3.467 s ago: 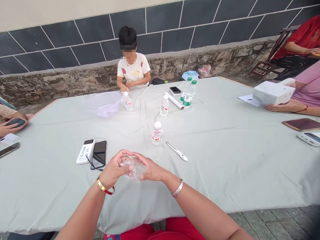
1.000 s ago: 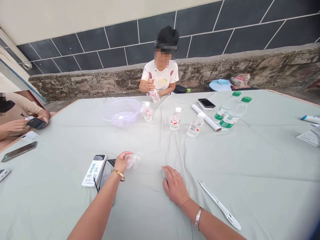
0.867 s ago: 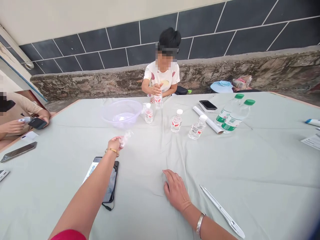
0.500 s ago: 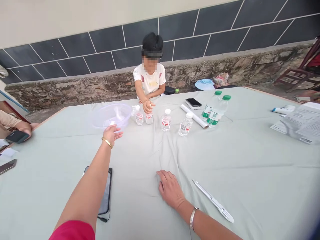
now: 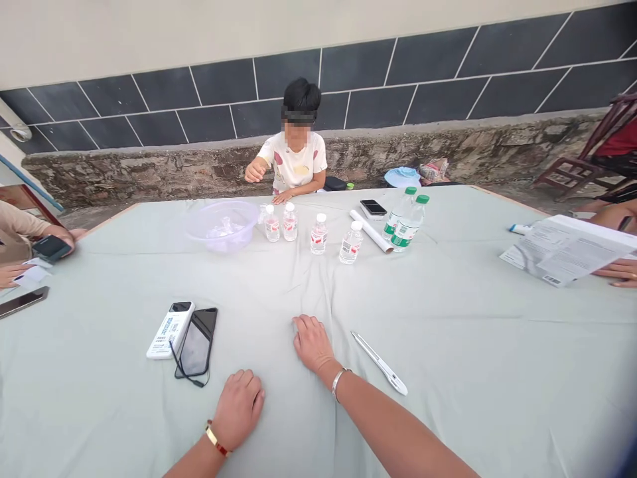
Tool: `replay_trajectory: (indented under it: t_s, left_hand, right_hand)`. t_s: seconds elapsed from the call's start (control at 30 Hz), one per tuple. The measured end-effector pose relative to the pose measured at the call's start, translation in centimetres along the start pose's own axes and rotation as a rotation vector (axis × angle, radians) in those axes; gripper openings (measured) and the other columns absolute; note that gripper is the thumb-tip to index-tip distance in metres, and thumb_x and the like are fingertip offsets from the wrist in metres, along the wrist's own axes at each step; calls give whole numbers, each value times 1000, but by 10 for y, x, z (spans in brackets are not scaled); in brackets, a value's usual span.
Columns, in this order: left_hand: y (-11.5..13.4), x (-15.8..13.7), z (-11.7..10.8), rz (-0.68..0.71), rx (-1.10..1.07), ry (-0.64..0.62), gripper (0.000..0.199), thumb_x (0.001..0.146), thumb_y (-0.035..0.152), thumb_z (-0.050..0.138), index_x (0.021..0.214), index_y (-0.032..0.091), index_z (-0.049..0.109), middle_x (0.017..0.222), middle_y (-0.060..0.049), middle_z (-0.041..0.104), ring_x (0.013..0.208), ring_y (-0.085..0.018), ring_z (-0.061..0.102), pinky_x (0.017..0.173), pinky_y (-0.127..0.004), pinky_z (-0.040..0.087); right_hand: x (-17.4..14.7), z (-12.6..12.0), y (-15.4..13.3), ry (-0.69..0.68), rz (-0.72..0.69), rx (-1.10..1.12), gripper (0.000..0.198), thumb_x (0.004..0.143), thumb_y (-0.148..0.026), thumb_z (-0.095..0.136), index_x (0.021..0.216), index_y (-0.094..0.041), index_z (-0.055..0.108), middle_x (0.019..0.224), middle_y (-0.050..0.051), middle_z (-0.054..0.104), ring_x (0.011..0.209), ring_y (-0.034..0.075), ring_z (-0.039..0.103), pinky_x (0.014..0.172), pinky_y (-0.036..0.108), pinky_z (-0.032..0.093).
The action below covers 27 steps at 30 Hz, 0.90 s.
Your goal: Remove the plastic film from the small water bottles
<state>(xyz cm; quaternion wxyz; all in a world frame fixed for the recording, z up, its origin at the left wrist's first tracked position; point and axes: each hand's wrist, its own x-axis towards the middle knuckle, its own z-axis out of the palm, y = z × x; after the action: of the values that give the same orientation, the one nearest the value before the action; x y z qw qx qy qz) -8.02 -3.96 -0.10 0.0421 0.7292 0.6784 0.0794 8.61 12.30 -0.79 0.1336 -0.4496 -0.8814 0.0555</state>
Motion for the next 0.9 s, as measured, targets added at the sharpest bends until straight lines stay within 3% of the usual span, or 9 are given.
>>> replay_trajectory:
  t_s: [0.17, 0.9]
  left_hand:
    - [-7, 14, -6, 132, 49, -85, 22, 85, 20, 36, 71, 18, 53, 75, -4, 54, 71, -18, 48, 67, -33, 38]
    - [-4, 27, -10, 123, 42, -133, 20, 85, 20, 36, 77, 18, 54, 78, -5, 56, 73, -18, 52, 69, -33, 39]
  right_hand:
    - [1, -1, 0, -17, 13, 5, 38, 81, -15, 45, 118, -19, 50, 111, 9, 56, 98, 22, 46, 84, 33, 34]
    - [4, -3, 1, -50, 28, -65, 23, 80, -14, 47, 101, -21, 55, 107, 7, 55, 97, 21, 46, 81, 32, 33]
